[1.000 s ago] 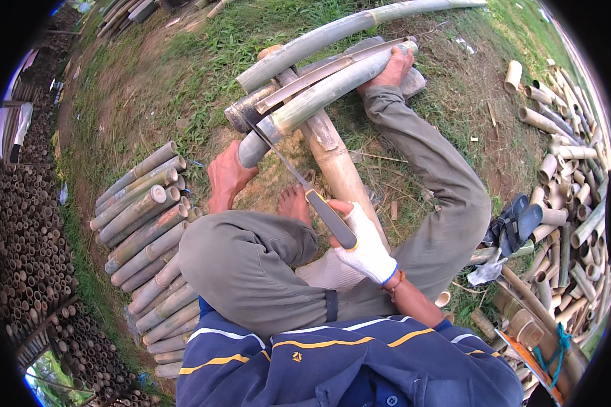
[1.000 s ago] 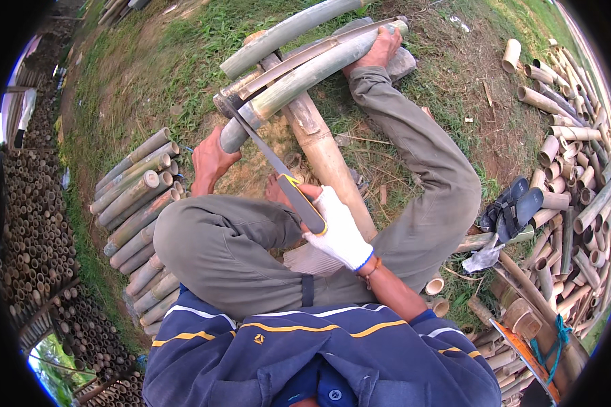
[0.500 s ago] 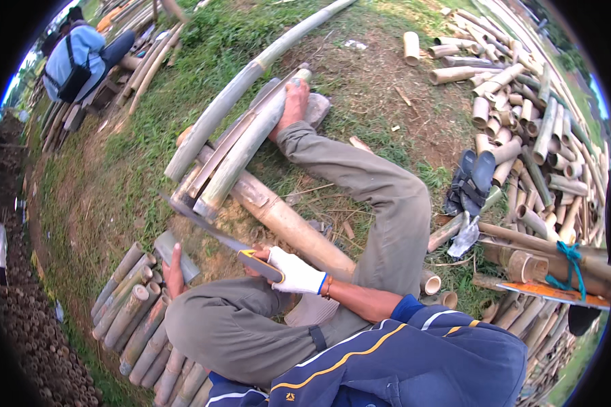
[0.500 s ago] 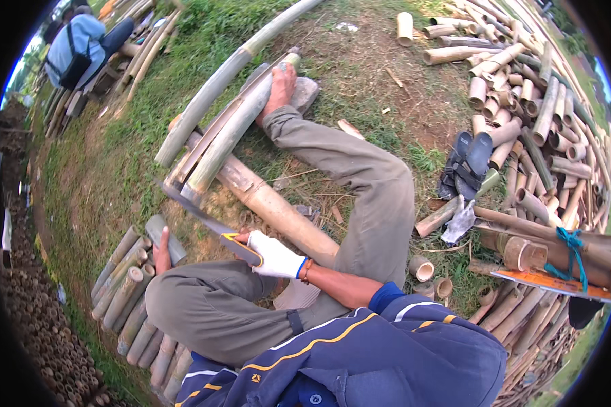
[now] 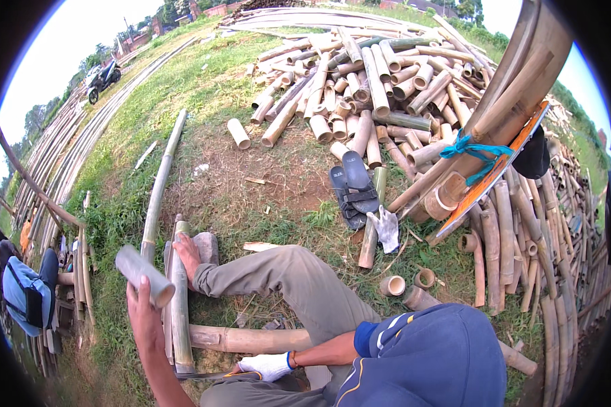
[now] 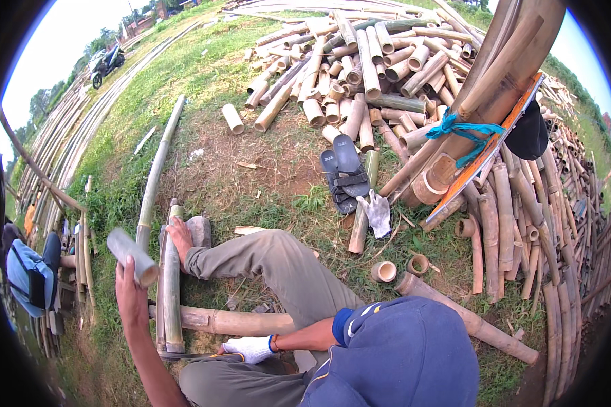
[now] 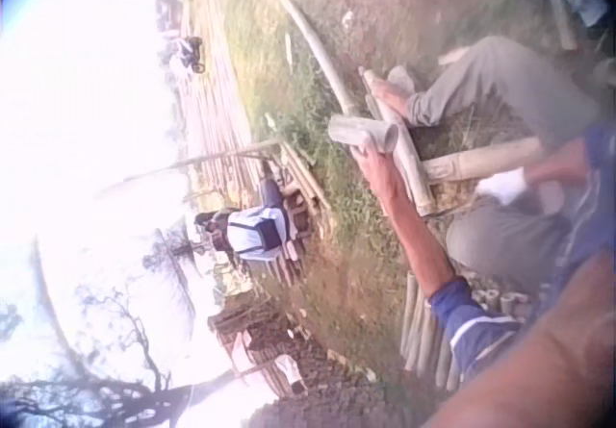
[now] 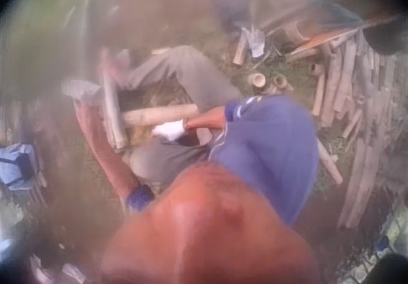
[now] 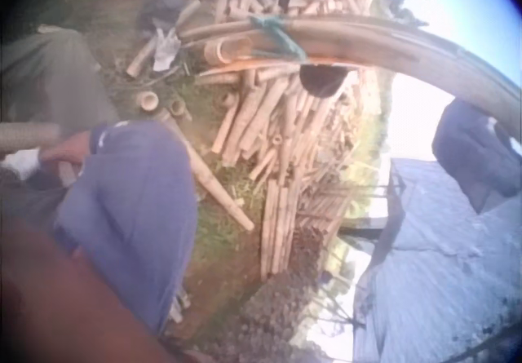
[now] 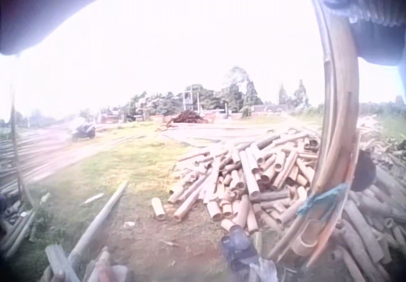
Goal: The person sits on the ground and uses a hand saw to cut bamboo poles into shorter sections. They repeatedly position a bamboo pole on a makeshift support, saw through it, and place the cut pieces aside. Another person is visible in the background working with bamboo as well.
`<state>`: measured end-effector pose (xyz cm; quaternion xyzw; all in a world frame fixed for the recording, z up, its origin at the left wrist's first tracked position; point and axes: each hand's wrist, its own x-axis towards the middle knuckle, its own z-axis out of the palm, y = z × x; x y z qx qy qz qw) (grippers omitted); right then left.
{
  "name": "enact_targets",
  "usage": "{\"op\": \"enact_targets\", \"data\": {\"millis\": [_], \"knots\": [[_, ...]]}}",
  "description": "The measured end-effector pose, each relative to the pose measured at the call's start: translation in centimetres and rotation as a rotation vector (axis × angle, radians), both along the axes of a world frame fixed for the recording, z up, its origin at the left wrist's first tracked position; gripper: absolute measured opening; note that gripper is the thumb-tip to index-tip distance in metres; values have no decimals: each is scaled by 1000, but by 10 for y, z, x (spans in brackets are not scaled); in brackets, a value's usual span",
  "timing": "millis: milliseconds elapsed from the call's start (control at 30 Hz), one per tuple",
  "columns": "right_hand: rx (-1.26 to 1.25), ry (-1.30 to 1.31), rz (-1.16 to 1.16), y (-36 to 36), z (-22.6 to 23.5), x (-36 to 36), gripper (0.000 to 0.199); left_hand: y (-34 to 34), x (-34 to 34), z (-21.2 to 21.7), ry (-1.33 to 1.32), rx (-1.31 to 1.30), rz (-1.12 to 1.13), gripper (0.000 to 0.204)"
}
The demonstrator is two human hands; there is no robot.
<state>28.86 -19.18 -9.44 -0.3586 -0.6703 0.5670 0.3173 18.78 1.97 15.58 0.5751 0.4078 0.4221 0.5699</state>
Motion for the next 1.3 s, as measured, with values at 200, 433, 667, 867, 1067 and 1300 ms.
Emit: {"op": "enact_targets", "data": {"millis": [200,433,667,867,1067,1300], "knots": [[-29,-5,-28,-4,-11,15,66,-63,198,210,51,949,-312,88],[51,67,-4,-21,38,38,56,22,47,46,501,428,-268,58],[5,-61,-1,-12,-21,10,62,27,-85,-155,1295,289,-64,87],[36,-45,-3,-11,-37,6,70,15,-98,-241,1416,357,97,109],[93,-55,-21,-5,-40,6,61,6,-97,-221,1299,88,205,91],[264,-225,46,-3,-53,3,69,-49,-134,-227,1197,238,442,84]]}}
